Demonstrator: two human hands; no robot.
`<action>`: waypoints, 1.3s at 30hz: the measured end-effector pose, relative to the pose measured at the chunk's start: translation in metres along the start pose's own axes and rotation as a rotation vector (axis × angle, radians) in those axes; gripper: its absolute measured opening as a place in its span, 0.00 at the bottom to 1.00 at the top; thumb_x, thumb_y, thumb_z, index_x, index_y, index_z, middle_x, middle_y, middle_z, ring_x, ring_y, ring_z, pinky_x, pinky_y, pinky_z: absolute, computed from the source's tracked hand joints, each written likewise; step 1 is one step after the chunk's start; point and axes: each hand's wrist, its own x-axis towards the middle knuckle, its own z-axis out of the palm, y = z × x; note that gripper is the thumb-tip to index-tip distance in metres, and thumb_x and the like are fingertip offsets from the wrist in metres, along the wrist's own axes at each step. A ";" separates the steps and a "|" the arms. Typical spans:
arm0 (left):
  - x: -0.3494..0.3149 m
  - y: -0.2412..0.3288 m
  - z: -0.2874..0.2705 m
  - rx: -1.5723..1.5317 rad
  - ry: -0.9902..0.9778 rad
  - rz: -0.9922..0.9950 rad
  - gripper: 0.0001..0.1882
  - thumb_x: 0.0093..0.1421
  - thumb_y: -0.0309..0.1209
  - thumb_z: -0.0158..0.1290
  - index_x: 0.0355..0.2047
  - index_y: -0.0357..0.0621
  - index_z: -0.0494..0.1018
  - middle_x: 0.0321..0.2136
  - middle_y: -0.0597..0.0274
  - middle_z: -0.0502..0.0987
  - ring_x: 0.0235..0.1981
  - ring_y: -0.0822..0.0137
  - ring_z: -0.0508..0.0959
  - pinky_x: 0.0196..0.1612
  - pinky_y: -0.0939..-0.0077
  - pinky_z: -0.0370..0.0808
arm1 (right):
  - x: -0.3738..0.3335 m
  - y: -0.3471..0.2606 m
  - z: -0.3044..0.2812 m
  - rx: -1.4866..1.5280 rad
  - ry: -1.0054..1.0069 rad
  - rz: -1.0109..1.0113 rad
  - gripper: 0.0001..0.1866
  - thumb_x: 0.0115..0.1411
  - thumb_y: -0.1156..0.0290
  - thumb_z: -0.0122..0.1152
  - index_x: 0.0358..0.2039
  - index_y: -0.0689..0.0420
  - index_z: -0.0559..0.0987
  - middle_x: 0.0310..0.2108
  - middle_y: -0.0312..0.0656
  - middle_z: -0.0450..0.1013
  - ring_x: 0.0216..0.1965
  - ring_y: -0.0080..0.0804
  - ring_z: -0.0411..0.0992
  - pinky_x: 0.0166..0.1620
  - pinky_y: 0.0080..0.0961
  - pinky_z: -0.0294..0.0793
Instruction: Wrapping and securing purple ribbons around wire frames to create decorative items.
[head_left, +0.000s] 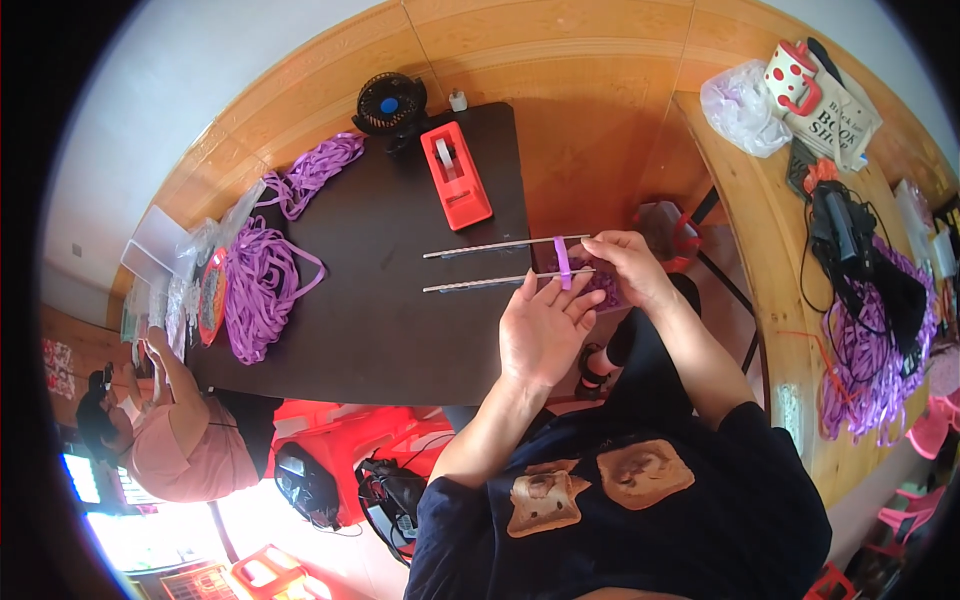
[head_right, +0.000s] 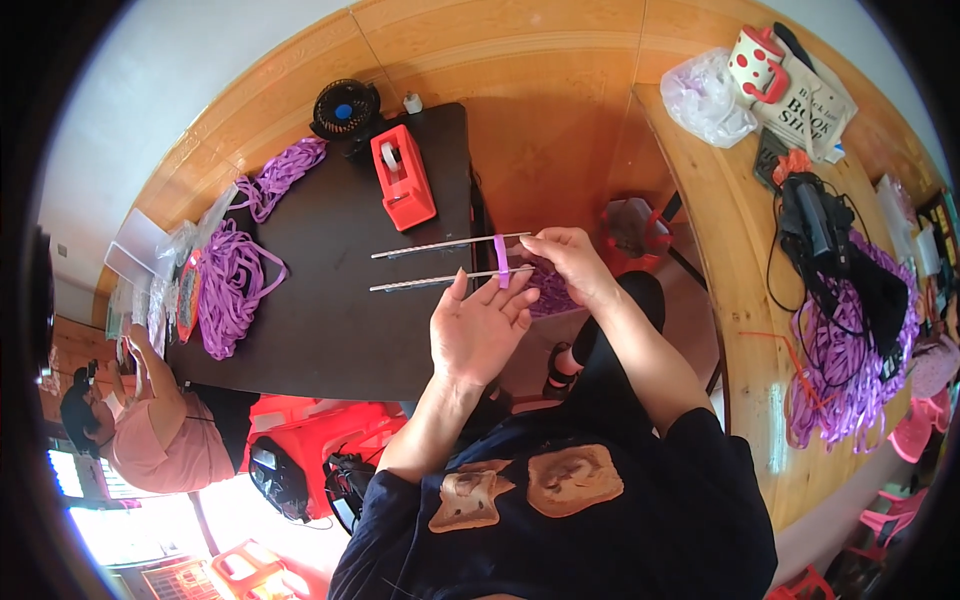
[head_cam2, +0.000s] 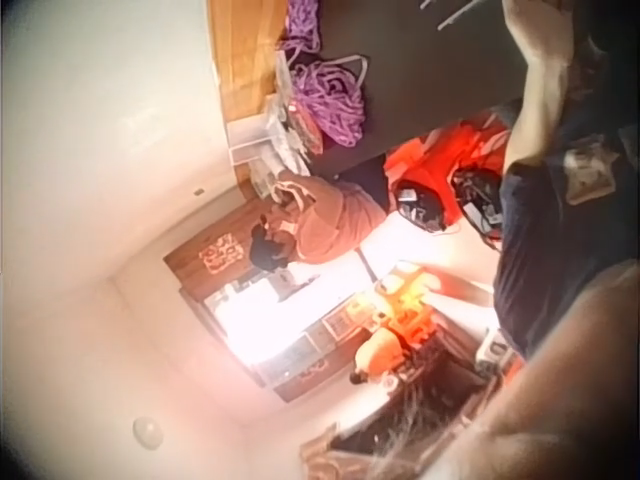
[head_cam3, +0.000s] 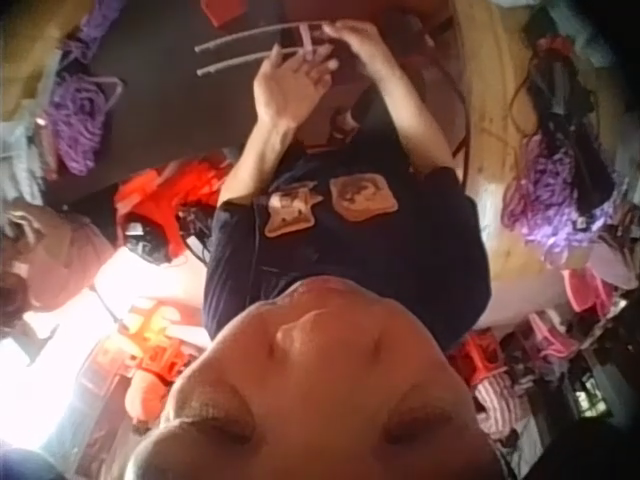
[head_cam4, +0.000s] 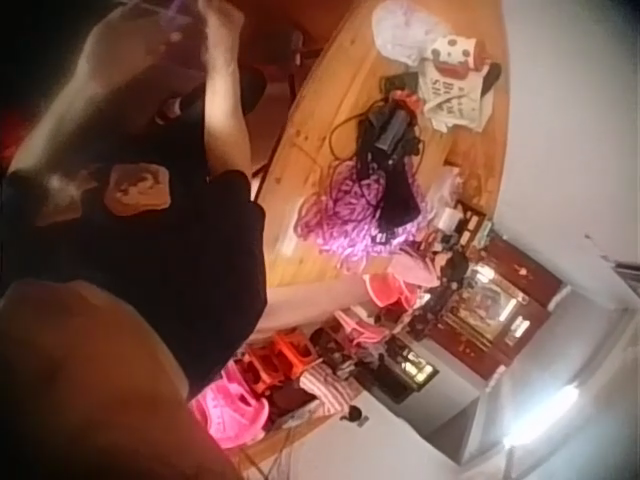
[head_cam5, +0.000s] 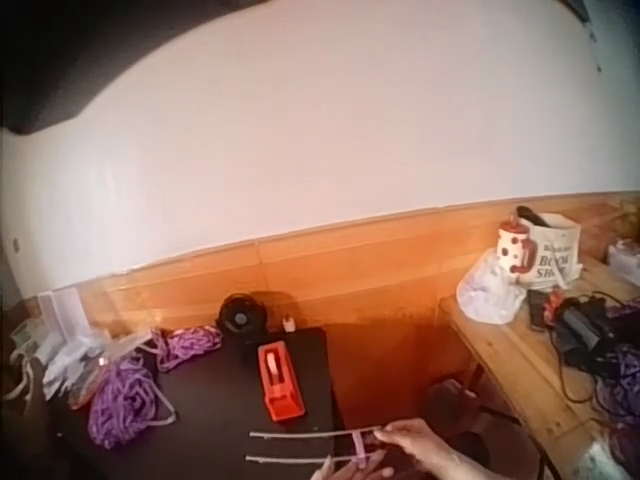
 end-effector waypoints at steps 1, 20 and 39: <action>0.000 0.000 0.001 0.006 0.000 0.003 0.32 0.66 0.49 0.38 0.57 0.31 0.59 0.54 0.48 0.67 0.49 0.53 0.70 0.50 0.66 0.66 | -0.001 0.002 -0.002 0.006 0.002 -0.003 0.08 0.61 0.69 0.59 0.31 0.62 0.79 0.30 0.38 0.77 0.33 0.22 0.73 0.40 0.20 0.71; 0.001 -0.002 -0.003 0.009 -0.043 0.008 0.34 0.64 0.49 0.41 0.57 0.29 0.57 0.54 0.48 0.66 0.48 0.53 0.70 0.50 0.67 0.65 | 0.035 0.049 -0.004 0.280 -0.400 0.152 0.08 0.60 0.74 0.58 0.38 0.62 0.77 0.34 0.38 0.76 0.35 0.24 0.75 0.39 0.19 0.76; 0.001 -0.001 -0.006 0.013 -0.046 0.000 0.32 0.65 0.49 0.41 0.56 0.32 0.60 0.52 0.50 0.69 0.47 0.55 0.72 0.48 0.67 0.67 | 0.023 0.038 -0.013 0.247 -0.212 0.164 0.08 0.60 0.73 0.59 0.37 0.63 0.79 0.34 0.41 0.77 0.35 0.29 0.75 0.41 0.24 0.75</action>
